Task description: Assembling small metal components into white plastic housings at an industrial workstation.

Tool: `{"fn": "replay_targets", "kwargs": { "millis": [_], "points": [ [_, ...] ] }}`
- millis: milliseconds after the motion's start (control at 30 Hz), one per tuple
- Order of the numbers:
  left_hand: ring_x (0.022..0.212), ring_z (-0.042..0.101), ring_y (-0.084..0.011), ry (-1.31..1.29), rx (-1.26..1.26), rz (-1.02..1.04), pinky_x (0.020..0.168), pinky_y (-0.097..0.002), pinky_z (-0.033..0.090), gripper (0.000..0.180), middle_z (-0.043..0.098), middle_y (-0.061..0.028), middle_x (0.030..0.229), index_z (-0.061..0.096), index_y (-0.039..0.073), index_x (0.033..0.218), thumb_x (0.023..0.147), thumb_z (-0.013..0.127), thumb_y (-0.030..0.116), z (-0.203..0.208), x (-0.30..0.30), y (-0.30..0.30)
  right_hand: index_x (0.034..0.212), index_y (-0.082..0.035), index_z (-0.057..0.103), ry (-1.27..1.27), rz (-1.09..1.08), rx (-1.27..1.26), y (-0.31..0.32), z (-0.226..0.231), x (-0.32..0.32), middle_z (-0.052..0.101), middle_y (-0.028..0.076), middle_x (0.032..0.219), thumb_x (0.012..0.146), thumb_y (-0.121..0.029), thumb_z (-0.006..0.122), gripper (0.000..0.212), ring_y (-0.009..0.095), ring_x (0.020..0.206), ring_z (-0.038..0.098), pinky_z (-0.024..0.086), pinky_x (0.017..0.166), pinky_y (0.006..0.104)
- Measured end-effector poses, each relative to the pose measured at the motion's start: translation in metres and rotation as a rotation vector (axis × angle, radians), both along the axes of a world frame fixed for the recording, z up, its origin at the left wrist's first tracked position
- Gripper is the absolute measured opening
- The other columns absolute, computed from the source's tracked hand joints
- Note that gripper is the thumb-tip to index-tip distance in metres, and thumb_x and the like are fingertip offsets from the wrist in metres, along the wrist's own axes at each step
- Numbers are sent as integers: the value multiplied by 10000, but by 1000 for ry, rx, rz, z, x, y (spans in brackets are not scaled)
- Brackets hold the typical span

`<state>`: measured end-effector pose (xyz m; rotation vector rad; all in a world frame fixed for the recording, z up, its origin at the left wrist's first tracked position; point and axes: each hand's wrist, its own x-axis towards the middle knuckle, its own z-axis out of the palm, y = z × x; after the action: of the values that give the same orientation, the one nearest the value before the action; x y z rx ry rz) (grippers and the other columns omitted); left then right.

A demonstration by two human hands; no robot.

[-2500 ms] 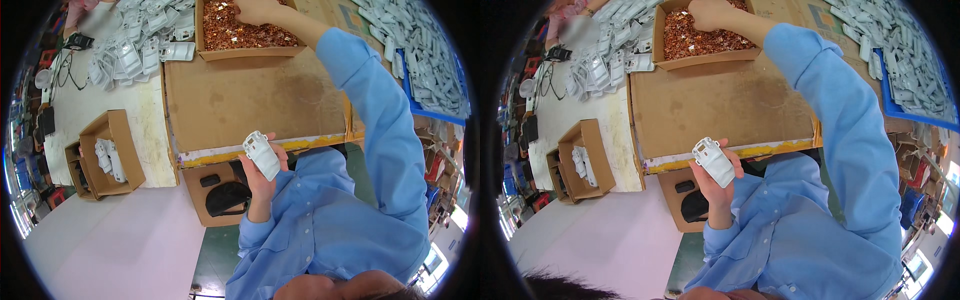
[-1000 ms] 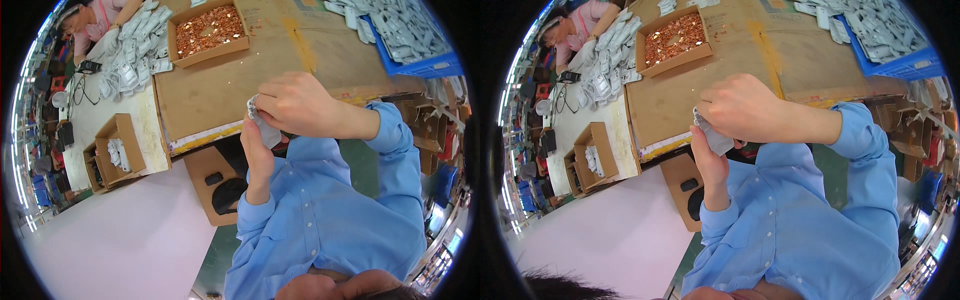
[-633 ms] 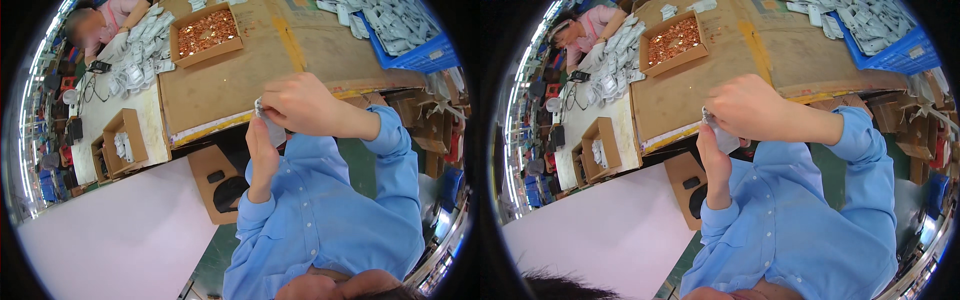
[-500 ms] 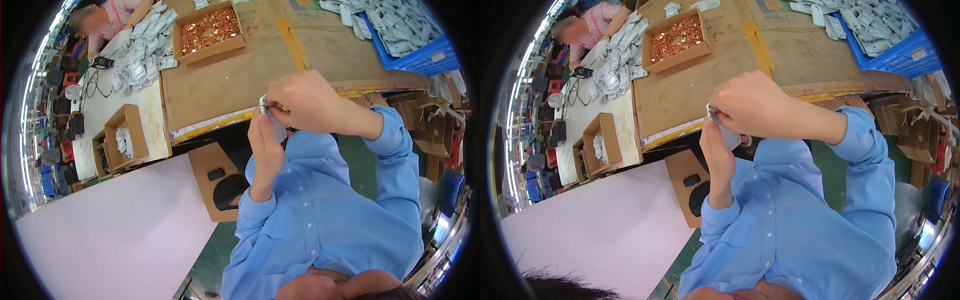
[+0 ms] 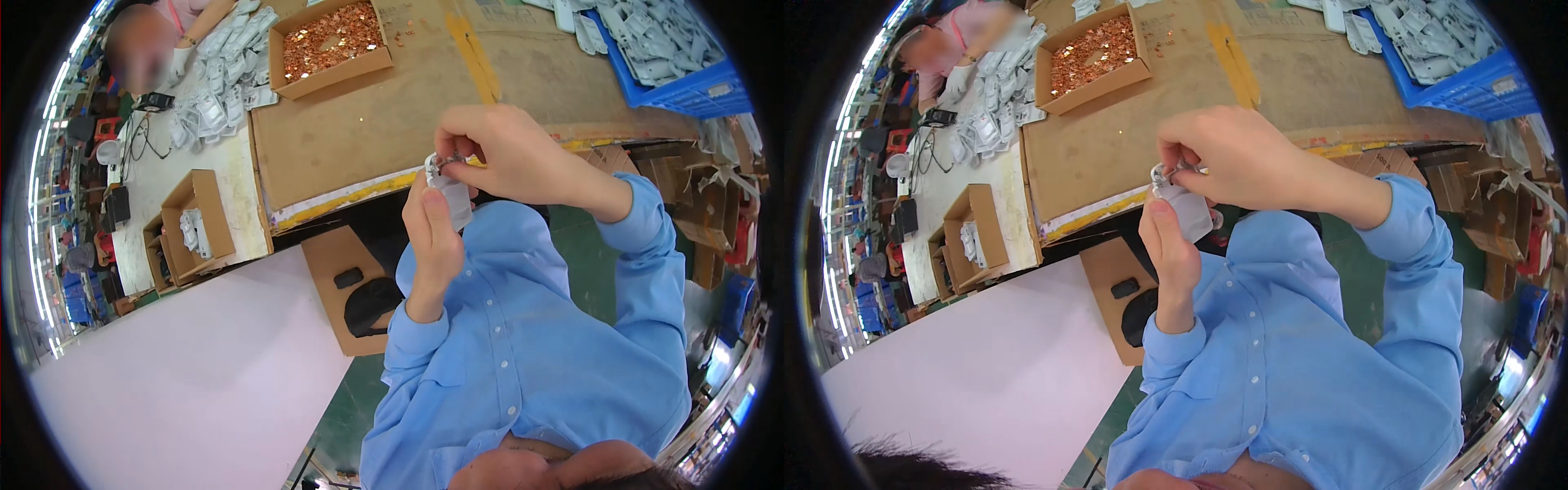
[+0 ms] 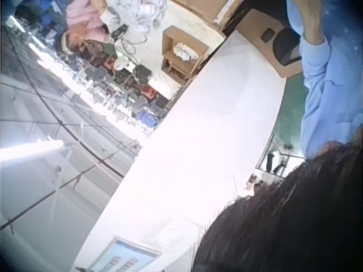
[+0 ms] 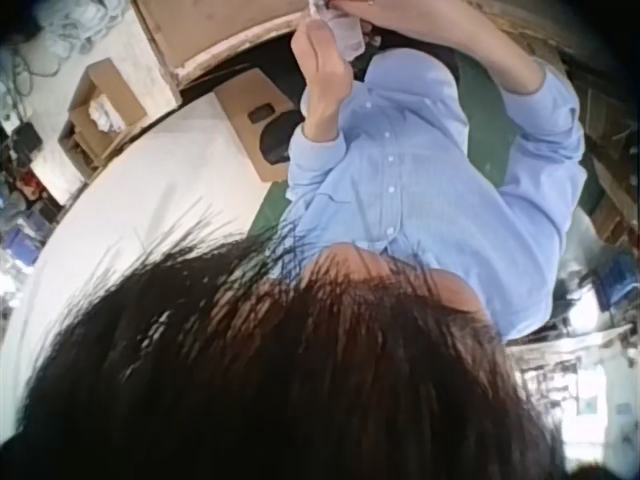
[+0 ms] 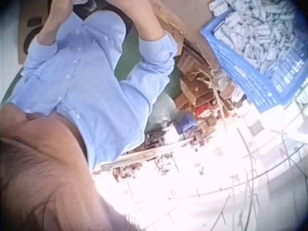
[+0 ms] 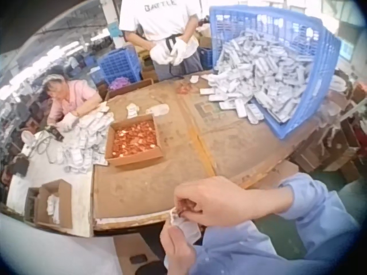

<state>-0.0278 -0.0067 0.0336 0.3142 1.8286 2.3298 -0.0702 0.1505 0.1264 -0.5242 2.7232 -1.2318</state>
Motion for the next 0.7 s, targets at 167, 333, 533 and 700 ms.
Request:
{"fn": "replay_targets", "kwargs": {
  "millis": [167, 333, 533, 700],
  "points": [
    [780, 632, -146, -87, 77, -1, 671, -257, 503, 549, 641, -102, 899, 515, -46, 1223, 1032, 316, 429, 6, -1, 3, 866, -41, 516, 66, 10, -130, 8, -16, -8, 464, 62, 664, 754, -84, 700, 220, 184, 572, 454, 387, 520, 323],
    [688, 641, -153, -167, 36, 2, 631, -263, 514, 569, 664, -115, 826, 517, -54, 1217, 1030, 295, 435, 8, 2, 5, 885, -33, 535, -99, -11, -65, 8, -8, -2, 573, 112, 743, 776, -147, 691, 222, 285, 704, 580, 436, 596, 392],
    [671, 624, -145, 122, -166, 80, 602, -247, 482, 502, 663, -103, 783, 558, -66, 1139, 1025, 324, 363, -3, -6, 8, 880, -26, 524, -137, -20, -72, 12, -16, -4, 576, 118, 754, 779, -169, 681, 235, 296, 716, 581, 438, 606, 403],
    [670, 620, -147, 184, -200, 113, 597, -243, 475, 483, 656, -96, 763, 569, -65, 1113, 1019, 335, 347, -3, -6, 7, 883, -32, 518, -149, -29, -47, 10, -19, 0, 584, 118, 769, 783, -182, 680, 243, 300, 722, 584, 441, 607, 410]
  ]
}}
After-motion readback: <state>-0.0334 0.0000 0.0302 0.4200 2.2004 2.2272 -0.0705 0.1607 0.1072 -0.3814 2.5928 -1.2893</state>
